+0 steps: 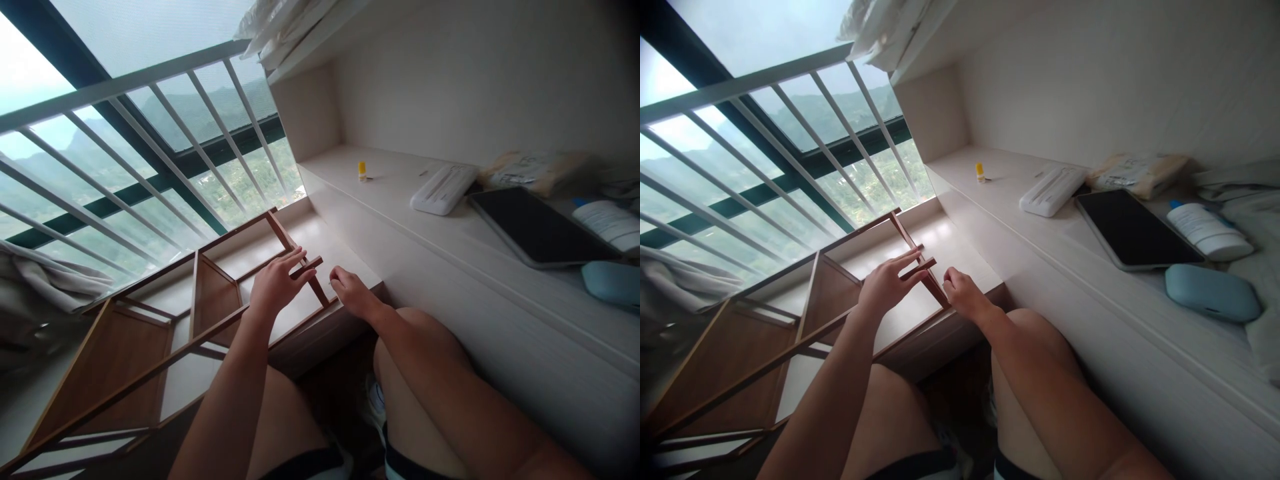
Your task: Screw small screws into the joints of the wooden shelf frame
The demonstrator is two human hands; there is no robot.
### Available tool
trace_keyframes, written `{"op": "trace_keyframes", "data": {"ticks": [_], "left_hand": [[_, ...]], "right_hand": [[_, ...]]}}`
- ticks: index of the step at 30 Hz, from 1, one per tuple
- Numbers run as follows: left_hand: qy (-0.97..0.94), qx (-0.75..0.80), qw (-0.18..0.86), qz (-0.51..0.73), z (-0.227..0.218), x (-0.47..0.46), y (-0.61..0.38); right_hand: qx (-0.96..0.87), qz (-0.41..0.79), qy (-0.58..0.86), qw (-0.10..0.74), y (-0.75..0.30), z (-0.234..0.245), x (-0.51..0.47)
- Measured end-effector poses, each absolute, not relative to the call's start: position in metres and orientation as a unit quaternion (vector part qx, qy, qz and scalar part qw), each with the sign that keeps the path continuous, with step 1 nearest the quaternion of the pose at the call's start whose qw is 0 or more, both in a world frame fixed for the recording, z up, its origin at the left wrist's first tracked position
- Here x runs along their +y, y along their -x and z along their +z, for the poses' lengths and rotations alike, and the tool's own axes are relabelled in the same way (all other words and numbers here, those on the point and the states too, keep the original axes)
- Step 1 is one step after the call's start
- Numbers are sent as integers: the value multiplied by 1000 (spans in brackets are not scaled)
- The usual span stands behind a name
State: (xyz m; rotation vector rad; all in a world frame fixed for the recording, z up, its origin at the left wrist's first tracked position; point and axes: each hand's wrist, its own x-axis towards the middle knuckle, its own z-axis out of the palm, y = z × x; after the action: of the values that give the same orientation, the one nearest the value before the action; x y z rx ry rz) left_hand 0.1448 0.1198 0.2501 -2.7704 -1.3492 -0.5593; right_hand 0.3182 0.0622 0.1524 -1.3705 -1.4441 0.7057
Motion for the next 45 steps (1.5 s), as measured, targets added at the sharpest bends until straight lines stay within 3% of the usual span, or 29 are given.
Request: {"op": "trace_keyframes", "data": {"ticks": [8, 14, 45], "left_hand": [[887, -419, -6, -193, 245, 125, -147], [902, -388, -17, -189, 242, 130, -144], [901, -399, -21, -169, 243, 126, -146]], "right_hand": [[-607, 149, 520, 582, -325, 161, 61], [-549, 171, 473, 668, -319, 166, 49], [-572, 155, 486, 642, -307, 158, 48]]}}
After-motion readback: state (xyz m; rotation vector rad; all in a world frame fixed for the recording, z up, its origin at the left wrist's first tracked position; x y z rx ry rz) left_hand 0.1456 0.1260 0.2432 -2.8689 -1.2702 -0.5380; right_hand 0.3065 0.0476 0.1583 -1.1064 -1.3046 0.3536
